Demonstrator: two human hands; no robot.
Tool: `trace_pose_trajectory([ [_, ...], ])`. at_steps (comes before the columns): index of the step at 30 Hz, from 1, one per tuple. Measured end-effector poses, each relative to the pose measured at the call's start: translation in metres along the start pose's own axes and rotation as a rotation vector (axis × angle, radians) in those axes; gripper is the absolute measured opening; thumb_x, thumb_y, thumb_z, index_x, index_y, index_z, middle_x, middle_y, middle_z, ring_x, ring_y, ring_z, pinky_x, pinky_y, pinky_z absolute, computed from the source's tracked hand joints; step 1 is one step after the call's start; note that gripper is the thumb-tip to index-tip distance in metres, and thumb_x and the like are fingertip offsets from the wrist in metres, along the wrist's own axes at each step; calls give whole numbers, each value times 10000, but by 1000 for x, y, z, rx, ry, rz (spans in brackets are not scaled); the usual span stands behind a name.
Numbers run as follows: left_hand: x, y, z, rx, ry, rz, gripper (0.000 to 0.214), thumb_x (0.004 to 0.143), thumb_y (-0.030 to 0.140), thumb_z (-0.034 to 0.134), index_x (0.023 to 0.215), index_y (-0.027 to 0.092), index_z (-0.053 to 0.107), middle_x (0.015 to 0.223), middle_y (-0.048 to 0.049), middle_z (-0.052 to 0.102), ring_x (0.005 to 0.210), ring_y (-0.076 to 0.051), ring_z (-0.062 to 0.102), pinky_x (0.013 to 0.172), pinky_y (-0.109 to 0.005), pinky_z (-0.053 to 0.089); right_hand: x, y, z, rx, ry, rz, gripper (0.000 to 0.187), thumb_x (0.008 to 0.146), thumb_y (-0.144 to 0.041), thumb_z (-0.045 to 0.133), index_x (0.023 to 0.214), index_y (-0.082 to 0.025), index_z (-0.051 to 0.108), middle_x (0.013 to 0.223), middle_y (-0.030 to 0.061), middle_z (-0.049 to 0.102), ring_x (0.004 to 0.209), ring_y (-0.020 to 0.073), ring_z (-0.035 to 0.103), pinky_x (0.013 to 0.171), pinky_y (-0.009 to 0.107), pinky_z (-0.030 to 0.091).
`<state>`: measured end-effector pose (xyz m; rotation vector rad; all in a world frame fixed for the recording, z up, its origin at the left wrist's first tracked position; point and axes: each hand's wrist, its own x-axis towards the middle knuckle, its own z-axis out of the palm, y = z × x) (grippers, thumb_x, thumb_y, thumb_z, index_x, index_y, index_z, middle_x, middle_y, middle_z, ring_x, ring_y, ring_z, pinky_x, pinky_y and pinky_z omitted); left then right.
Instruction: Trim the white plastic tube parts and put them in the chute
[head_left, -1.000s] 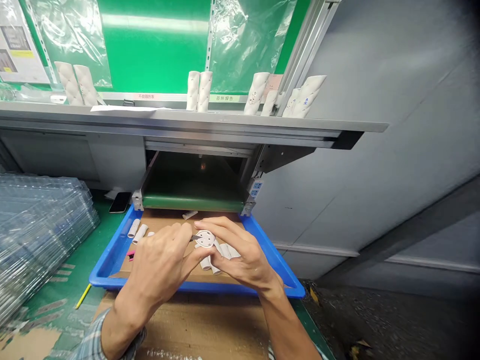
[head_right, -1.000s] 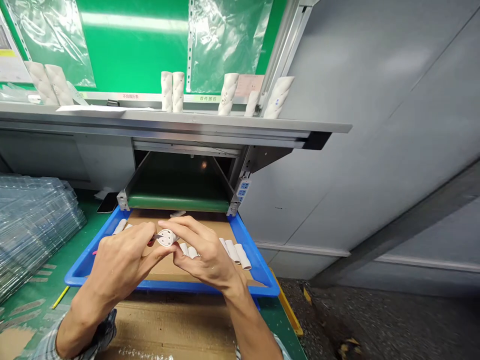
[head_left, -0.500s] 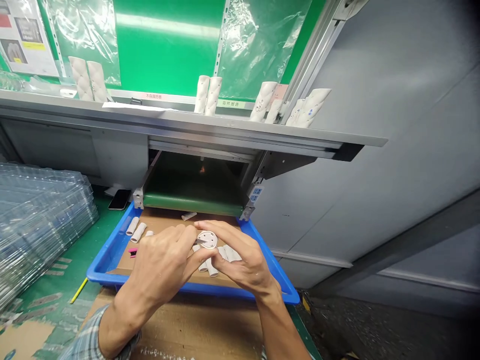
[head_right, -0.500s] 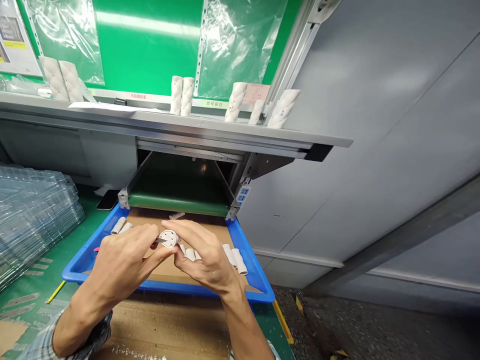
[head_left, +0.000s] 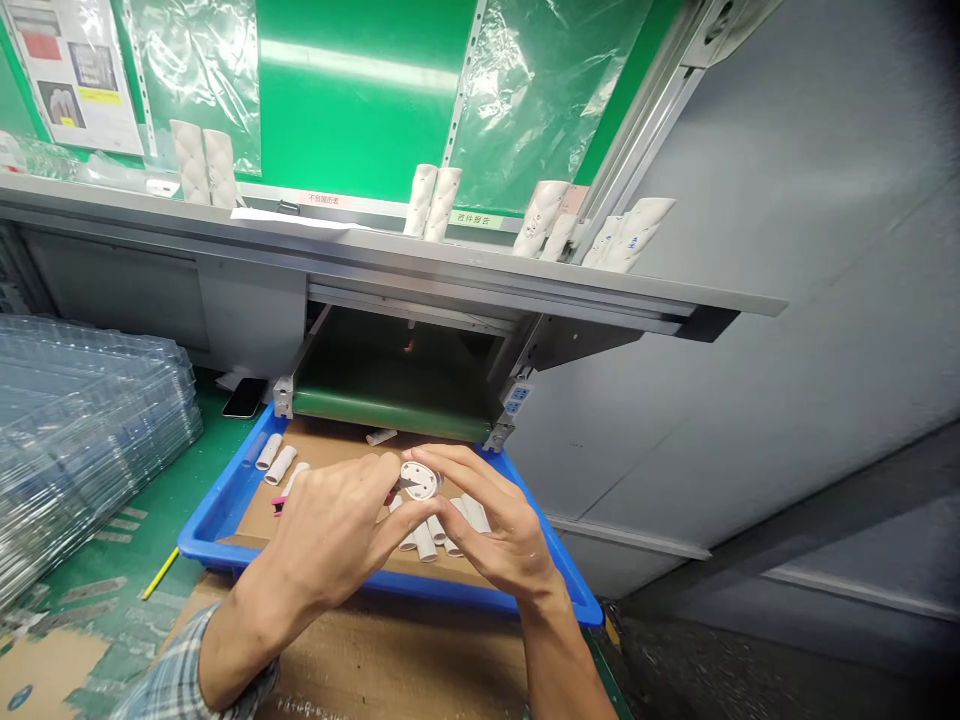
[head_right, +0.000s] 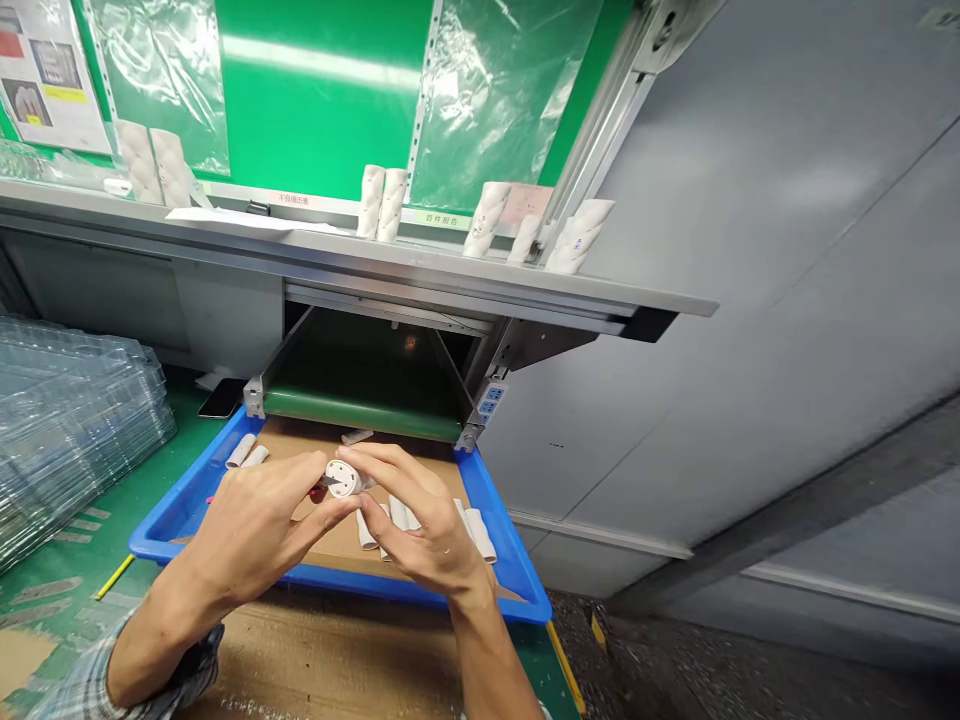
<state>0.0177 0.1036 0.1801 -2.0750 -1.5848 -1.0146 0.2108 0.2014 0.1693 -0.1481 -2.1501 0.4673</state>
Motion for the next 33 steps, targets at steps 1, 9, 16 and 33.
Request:
trace_pose_trajectory([
  [1, 0, 0, 1, 3, 5, -9, 564, 1170, 605, 282, 827, 235, 534, 705, 12, 700, 545, -186, 645, 518, -329, 289, 0, 0, 0, 4, 8, -3, 483, 1045, -117, 651, 1501, -276, 647, 1358, 101, 736, 1247, 236, 724, 1079, 378, 624],
  [9, 0, 3, 5, 70, 42, -39, 600, 1176, 597, 228, 803, 232, 524, 667, 16, 664, 550, -187, 659, 503, -351, 264, -2, 2, 2, -151, 74, -45, 486, 1063, -174, 679, 1531, -284, 612, 1341, 122, 716, 1236, 265, 722, 1050, 408, 647],
  [16, 0, 5, 4, 83, 97, -21, 610, 1164, 632, 242, 801, 228, 518, 668, 14, 659, 559, -174, 651, 511, -345, 295, 0, 2, 7, -147, 164, -87, 408, 1057, -214, 701, 1456, -278, 642, 1242, 118, 719, 1150, 277, 724, 974, 431, 664],
  [33, -2, 8, 3, 89, 130, 30, 582, 1190, 534, 265, 787, 222, 545, 657, 0, 620, 549, -172, 584, 529, -341, 296, -4, 3, 17, -225, 292, -139, 359, 1032, -195, 721, 1375, -262, 636, 1144, 101, 711, 1049, 284, 706, 889, 445, 638],
])
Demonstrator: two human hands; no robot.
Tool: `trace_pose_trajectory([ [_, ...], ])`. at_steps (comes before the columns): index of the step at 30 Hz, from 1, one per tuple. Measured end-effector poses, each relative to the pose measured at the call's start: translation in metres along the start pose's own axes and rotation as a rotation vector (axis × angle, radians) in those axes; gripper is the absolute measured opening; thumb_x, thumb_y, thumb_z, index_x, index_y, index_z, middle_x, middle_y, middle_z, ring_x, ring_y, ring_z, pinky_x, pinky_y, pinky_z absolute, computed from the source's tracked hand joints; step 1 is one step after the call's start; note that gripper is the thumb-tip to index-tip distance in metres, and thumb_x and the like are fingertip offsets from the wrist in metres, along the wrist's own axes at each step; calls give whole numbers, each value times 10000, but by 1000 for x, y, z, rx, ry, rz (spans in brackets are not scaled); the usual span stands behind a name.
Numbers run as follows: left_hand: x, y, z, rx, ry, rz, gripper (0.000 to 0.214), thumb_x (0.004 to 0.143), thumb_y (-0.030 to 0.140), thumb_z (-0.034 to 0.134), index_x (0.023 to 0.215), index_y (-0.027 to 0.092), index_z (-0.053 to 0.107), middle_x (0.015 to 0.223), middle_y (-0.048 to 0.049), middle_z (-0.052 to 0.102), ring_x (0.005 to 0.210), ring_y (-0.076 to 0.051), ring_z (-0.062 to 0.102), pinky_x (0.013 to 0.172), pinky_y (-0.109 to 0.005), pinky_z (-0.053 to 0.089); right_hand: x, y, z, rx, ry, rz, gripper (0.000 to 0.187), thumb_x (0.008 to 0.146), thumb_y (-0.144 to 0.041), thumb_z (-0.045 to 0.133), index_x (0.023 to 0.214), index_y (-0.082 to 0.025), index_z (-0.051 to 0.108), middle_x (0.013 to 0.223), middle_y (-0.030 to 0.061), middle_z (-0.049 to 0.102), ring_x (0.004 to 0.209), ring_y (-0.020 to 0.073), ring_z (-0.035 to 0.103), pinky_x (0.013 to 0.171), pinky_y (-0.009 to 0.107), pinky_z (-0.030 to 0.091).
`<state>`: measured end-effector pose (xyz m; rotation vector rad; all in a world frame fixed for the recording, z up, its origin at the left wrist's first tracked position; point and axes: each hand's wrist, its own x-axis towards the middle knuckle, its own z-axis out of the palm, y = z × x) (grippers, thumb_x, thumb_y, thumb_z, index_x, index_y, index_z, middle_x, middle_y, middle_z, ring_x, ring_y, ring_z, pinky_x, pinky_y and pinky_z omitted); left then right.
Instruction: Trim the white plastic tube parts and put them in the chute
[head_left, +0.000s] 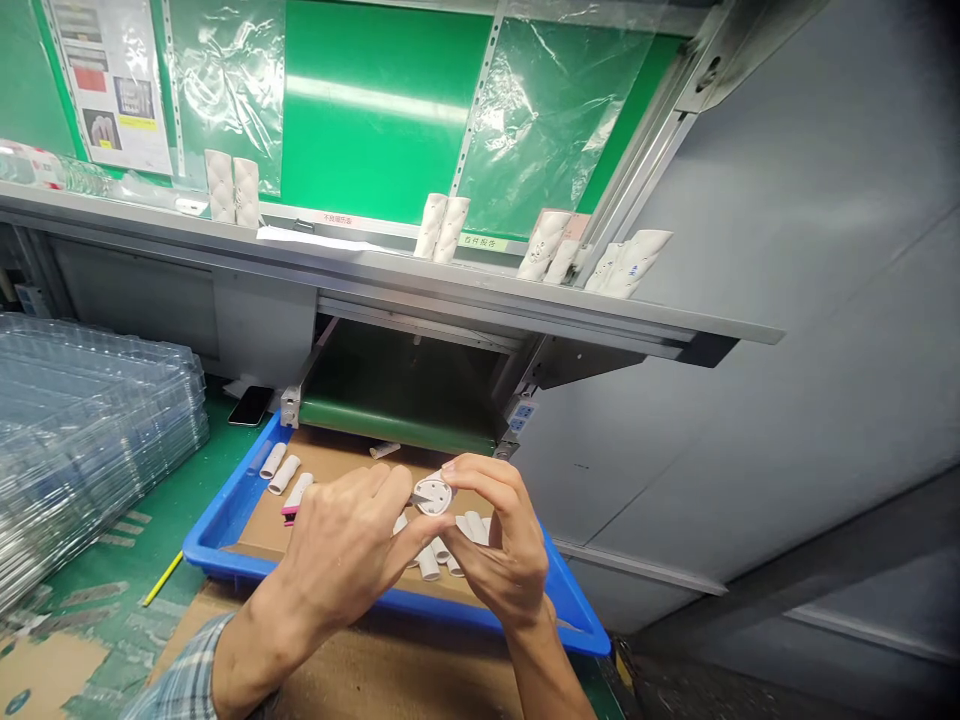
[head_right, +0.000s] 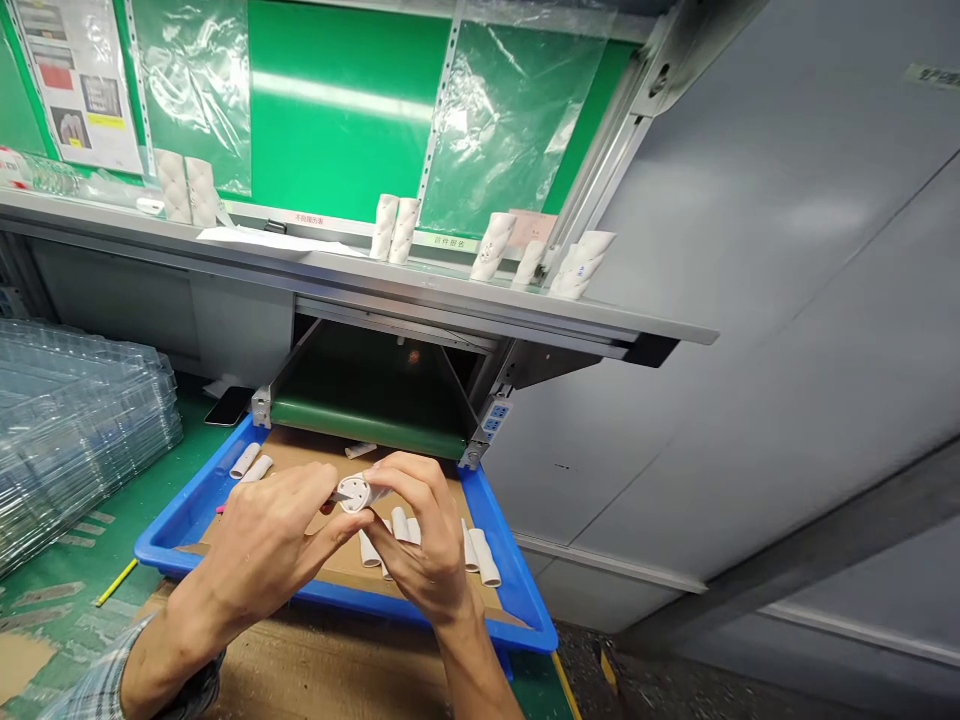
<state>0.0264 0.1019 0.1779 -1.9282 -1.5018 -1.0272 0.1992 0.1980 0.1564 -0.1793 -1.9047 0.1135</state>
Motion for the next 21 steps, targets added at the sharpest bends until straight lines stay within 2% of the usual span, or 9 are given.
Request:
trace_pose_trajectory([
  [4, -1, 1, 2, -8, 11, -23, 593, 1182, 568, 270, 782, 218, 533, 654, 1, 611, 544, -169, 588, 530, -342, 294, 0, -2, 4, -36, 37, -4, 327, 1041, -203, 702, 1352, -269, 624, 1106, 92, 685, 1003, 276, 692, 840, 432, 633],
  [9, -1, 2, 2, -46, -31, -27, 593, 1197, 517, 251, 759, 221, 521, 620, 19, 602, 505, -151, 568, 512, -341, 256, 1, -5, 7, -73, 82, -25, 324, 1027, -179, 701, 1322, -266, 600, 1069, 78, 654, 972, 263, 665, 811, 406, 618],
  [12, -1, 2, 2, -64, 15, 3, 562, 1191, 507, 316, 780, 216, 564, 646, 14, 620, 543, -161, 603, 526, -351, 294, -1, -5, 10, -57, 96, 11, 310, 1012, -178, 718, 1282, -263, 592, 1065, 70, 634, 970, 257, 648, 821, 399, 604],
  [15, 0, -2, 3, -151, 105, 19, 428, 1166, 509, 443, 1040, 168, 670, 799, -9, 724, 646, -161, 677, 587, -322, 410, -4, -6, 13, -10, 113, 70, 317, 992, -189, 741, 1255, -267, 582, 1070, 66, 619, 978, 257, 643, 837, 401, 598],
  [17, 0, -6, 4, -246, 117, 44, 343, 1161, 455, 496, 1243, 162, 655, 905, -11, 769, 696, -143, 701, 641, -284, 466, -3, -7, 13, 29, 104, 88, 355, 979, -175, 752, 1275, -264, 578, 1101, 71, 627, 1017, 258, 657, 878, 405, 607],
  [21, -1, -13, 3, -355, 110, 68, 282, 1150, 402, 551, 1339, 211, 639, 992, 4, 798, 696, -112, 691, 669, -240, 500, 4, -11, 8, 86, -36, 114, 424, 964, -91, 714, 1340, -246, 593, 1243, 106, 661, 1158, 264, 685, 1007, 418, 606],
])
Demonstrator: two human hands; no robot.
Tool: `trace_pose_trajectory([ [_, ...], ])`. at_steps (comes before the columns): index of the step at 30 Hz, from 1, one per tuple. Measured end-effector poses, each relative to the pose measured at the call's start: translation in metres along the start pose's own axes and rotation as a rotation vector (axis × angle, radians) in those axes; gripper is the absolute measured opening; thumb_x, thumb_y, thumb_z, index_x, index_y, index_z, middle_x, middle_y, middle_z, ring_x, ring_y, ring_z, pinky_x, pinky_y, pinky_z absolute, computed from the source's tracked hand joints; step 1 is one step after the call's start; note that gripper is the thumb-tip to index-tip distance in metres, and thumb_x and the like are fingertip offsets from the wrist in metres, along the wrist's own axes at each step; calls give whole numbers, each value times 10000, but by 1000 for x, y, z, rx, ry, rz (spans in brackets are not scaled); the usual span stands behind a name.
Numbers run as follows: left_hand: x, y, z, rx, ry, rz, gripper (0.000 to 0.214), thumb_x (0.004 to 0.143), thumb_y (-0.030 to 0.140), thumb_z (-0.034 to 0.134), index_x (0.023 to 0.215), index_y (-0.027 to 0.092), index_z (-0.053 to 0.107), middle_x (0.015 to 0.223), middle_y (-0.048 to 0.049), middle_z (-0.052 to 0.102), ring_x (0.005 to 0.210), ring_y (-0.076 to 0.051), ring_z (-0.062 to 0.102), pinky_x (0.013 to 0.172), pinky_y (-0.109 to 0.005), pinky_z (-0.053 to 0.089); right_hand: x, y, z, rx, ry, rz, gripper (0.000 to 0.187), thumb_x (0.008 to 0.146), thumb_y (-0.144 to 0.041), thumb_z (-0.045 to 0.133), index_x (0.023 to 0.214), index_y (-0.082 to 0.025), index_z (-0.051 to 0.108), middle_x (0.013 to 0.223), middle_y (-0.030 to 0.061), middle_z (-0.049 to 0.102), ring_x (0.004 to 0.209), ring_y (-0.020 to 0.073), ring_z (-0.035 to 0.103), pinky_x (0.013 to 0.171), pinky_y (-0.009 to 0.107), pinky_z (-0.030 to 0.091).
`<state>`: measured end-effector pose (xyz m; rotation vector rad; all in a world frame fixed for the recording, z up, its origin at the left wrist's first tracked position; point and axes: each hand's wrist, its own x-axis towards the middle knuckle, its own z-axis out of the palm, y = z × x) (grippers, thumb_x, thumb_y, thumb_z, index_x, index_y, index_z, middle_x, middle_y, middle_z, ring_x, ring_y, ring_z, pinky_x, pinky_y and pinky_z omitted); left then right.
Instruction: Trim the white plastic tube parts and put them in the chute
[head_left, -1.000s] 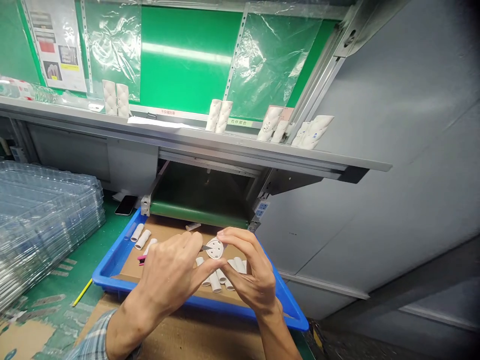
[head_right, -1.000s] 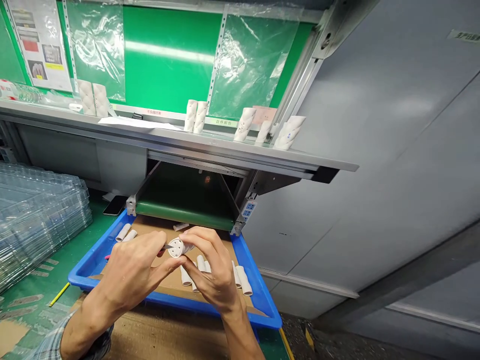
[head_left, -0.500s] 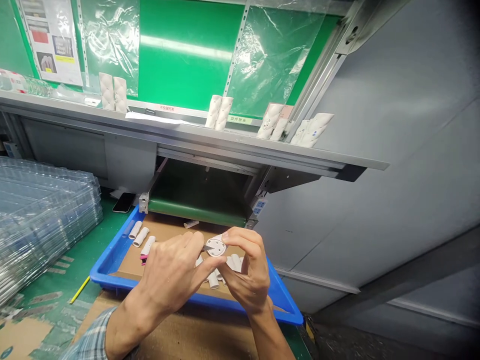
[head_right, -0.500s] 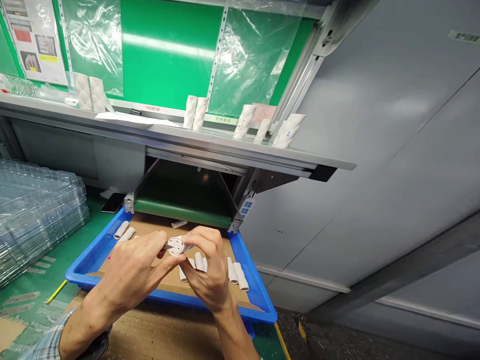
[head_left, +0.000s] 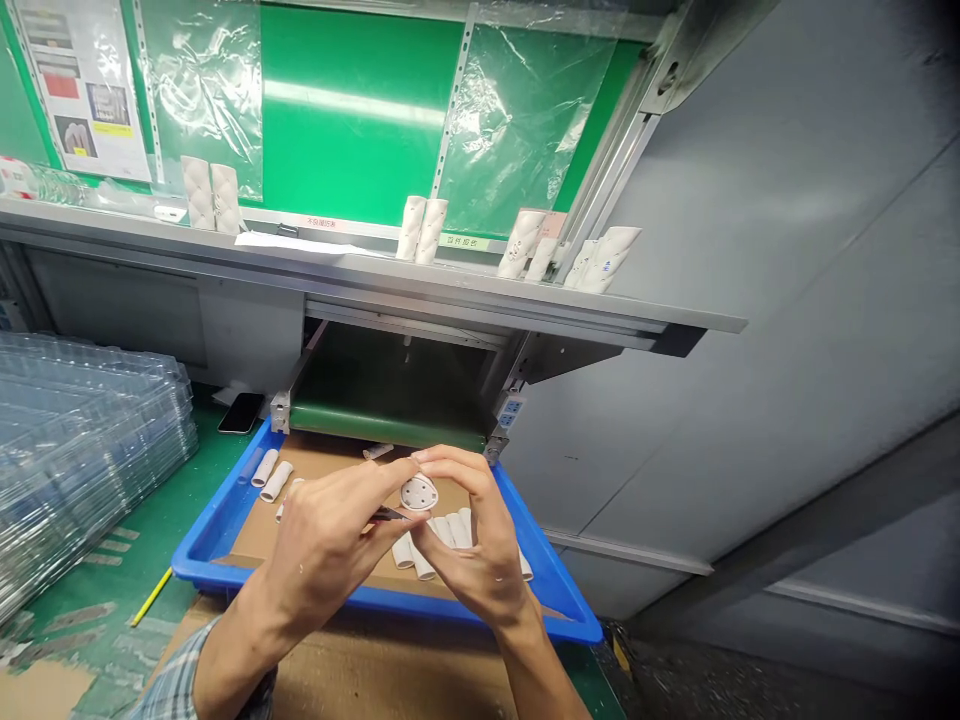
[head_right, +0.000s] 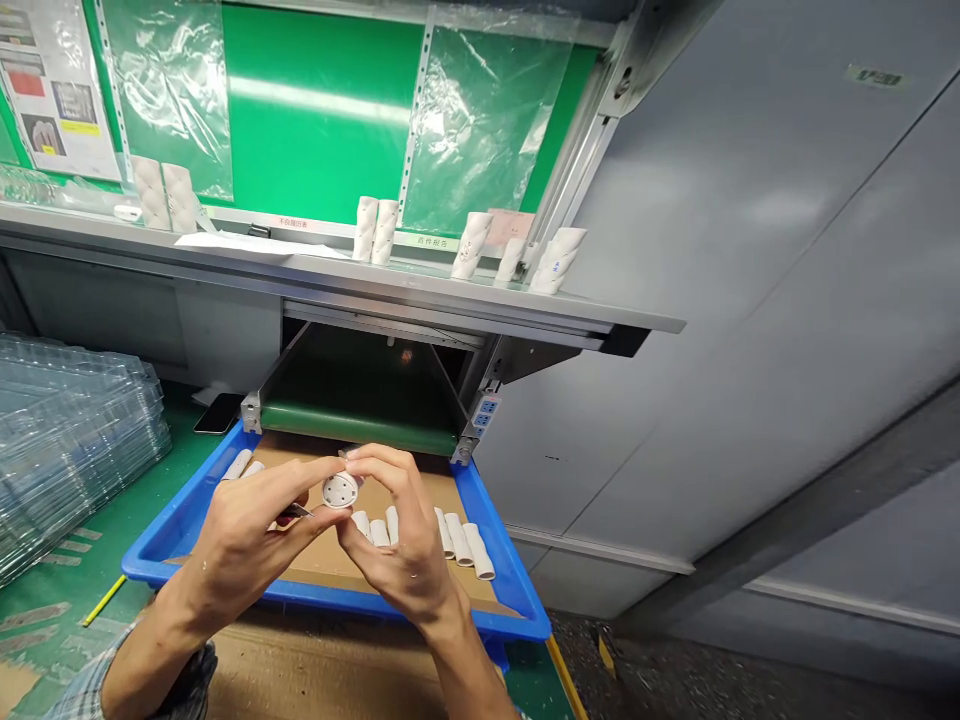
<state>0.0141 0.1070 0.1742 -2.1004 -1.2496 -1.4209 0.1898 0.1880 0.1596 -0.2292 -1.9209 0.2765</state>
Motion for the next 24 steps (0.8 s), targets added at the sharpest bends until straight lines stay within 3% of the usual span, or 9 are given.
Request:
trace_pose_trajectory([
  [3, 1, 0, -6, -39, -33, -40, 357, 1140, 467, 554, 1383, 213, 617, 1027, -7, 797, 694, -116, 678, 683, -238, 532, 4, -3, -5, 18, -8, -22, 399, 972, -85, 722, 1325, -239, 621, 1227, 98, 693, 1155, 251, 699, 1013, 395, 605],
  [6, 3, 0, -13, -18, -96, -94, 369, 1177, 400, 448, 1458, 196, 571, 1097, -37, 796, 845, -157, 729, 772, -267, 581, 4, -5, -6, -3, 52, -55, 431, 941, -44, 740, 1312, -231, 627, 1173, 78, 698, 1100, 230, 704, 977, 370, 607],
  [10, 2, -4, -20, 17, -114, -47, 348, 1182, 233, 371, 1468, 186, 565, 1304, -46, 797, 1110, -155, 775, 944, -252, 598, 2, -6, -7, 2, 84, -61, 480, 902, 5, 742, 1311, -216, 624, 1177, 78, 679, 1102, 223, 690, 963, 363, 601],
  [14, 0, -7, -24, 35, -151, -30, 364, 1190, 282, 394, 1494, 184, 568, 1373, -31, 783, 1176, -148, 782, 939, -214, 601, 0, -9, -9, 8, 84, -66, 473, 896, -1, 740, 1304, -209, 624, 1180, 83, 675, 1092, 224, 684, 949, 366, 603],
  [18, -1, -4, -29, -36, -193, -27, 357, 1190, 272, 401, 1491, 223, 586, 1430, -1, 752, 1278, -143, 730, 1074, -223, 541, 1, -11, -9, 1, 81, -84, 466, 893, -12, 741, 1300, -203, 618, 1155, 80, 678, 1076, 226, 681, 926, 365, 608],
  [20, -1, -3, -29, -82, -195, -20, 349, 1184, 263, 440, 1501, 230, 582, 1423, -5, 752, 1253, -138, 726, 1069, -225, 530, 2, -10, -8, -21, 80, -90, 470, 893, -4, 740, 1302, -199, 614, 1148, 81, 677, 1076, 224, 681, 931, 364, 608],
  [24, -1, -1, -26, -84, -168, 3, 337, 1169, 280, 507, 1487, 220, 600, 1205, -24, 803, 960, -148, 734, 865, -256, 555, 4, -10, -8, -80, 83, -105, 468, 896, 3, 742, 1301, -190, 607, 1151, 84, 672, 1083, 222, 679, 945, 363, 603],
])
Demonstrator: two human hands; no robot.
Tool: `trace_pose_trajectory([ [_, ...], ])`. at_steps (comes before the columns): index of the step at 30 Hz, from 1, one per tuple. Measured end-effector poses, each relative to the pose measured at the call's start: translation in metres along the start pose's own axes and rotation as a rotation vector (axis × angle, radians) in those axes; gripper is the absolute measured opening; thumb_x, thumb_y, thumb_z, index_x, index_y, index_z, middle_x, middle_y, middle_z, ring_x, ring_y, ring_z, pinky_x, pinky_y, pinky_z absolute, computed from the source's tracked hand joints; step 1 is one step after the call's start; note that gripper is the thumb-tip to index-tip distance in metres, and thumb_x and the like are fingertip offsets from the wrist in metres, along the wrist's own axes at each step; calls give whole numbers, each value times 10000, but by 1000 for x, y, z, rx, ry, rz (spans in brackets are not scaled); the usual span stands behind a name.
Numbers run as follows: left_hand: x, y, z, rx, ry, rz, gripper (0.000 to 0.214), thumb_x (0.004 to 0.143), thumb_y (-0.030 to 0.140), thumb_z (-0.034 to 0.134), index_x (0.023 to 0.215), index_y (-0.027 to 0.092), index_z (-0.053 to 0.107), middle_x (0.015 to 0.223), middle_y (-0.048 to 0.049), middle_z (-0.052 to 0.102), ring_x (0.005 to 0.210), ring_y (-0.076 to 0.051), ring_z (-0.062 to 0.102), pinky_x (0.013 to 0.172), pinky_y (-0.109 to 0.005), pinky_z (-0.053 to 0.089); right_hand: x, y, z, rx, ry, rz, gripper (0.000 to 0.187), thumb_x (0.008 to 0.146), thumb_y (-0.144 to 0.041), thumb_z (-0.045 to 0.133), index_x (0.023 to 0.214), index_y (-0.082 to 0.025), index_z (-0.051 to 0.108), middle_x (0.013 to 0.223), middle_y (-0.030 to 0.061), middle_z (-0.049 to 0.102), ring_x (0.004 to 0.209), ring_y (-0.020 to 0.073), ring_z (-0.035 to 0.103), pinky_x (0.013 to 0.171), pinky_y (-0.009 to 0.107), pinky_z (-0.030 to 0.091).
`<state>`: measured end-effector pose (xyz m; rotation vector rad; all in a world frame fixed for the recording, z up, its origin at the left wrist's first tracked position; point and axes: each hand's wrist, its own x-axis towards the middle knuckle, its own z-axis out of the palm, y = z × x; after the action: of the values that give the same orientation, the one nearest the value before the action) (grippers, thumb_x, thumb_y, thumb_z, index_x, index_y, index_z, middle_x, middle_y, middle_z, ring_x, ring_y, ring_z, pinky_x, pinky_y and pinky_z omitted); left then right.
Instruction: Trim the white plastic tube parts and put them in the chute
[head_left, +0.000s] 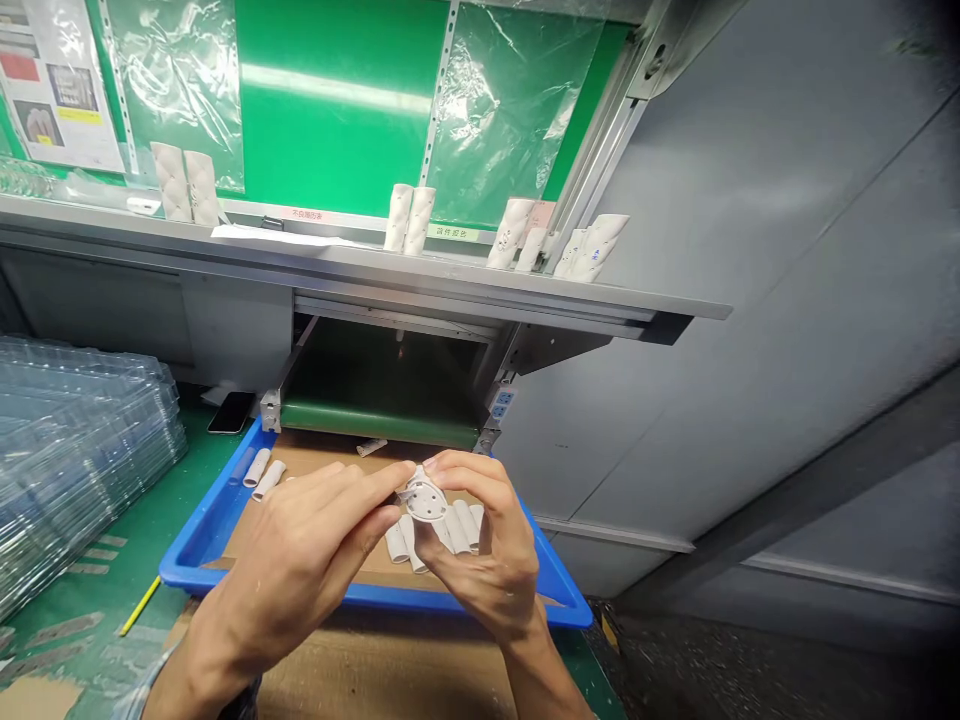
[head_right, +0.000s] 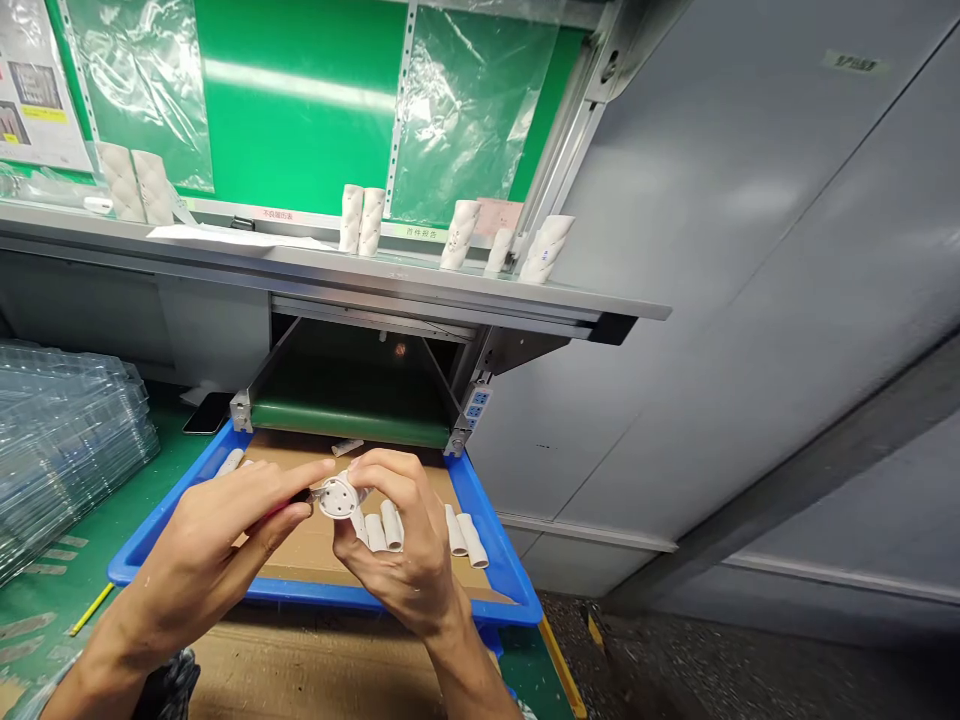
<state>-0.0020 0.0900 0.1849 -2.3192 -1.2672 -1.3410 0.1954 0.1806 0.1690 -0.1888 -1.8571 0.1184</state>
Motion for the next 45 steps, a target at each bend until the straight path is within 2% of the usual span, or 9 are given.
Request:
trace_pose_trajectory([
  [2, 0, 1, 2, 19, 11, 13, 328, 1166, 272, 515, 1476, 215, 606, 1118, -24, 803, 873, -150, 709, 815, -268, 544, 1, 0, 0, -20, 0, -8, 457, 903, -1, 740, 1298, -187, 606, 1153, 86, 672, 1082, 221, 679, 943, 360, 603],
  [9, 0, 2, 3, 39, 30, 13, 337, 1159, 251, 534, 1486, 215, 608, 1078, -25, 791, 879, -153, 703, 822, -276, 531, 4, -2, -1, -74, -10, -25, 432, 916, 0, 724, 1289, -184, 608, 1148, 87, 681, 1074, 221, 684, 937, 360, 605],
  [17, -5, -6, 3, -77, -5, -56, 368, 1153, 247, 557, 1511, 315, 605, 1113, 16, 783, 925, -127, 715, 836, -247, 523, 4, 0, -2, -119, -13, -53, 415, 914, -7, 738, 1273, -183, 624, 1115, 85, 711, 1051, 229, 703, 930, 375, 613],
  [24, -4, -7, 3, -57, -33, -34, 376, 1162, 245, 529, 1533, 266, 589, 1203, -9, 792, 1001, -151, 719, 849, -274, 516, 4, 0, -2, -114, -11, -28, 428, 906, -20, 752, 1272, -206, 630, 1097, 79, 730, 1033, 245, 728, 909, 401, 635],
  [33, -3, -7, 3, -46, -39, -13, 390, 1156, 236, 536, 1544, 249, 571, 1149, -10, 799, 941, -149, 716, 803, -278, 519, 5, -1, -3, -114, -3, -13, 424, 914, -32, 741, 1273, -224, 626, 1092, 79, 735, 1023, 251, 737, 888, 415, 651],
  [38, -2, -7, 4, -62, -37, -14, 399, 1160, 227, 531, 1557, 244, 560, 1201, -19, 795, 1018, -148, 726, 862, -270, 509, 5, 0, -3, -122, -4, -12, 431, 922, -41, 733, 1287, -242, 619, 1089, 75, 737, 1016, 258, 740, 874, 428, 655],
  [45, -2, -7, 4, -63, -22, -13, 376, 1161, 224, 526, 1531, 242, 584, 1204, -18, 793, 1022, -148, 724, 855, -269, 505, 5, -1, -3, -120, -5, -17, 432, 920, -38, 737, 1290, -229, 621, 1098, 79, 736, 1025, 256, 731, 881, 431, 648],
])
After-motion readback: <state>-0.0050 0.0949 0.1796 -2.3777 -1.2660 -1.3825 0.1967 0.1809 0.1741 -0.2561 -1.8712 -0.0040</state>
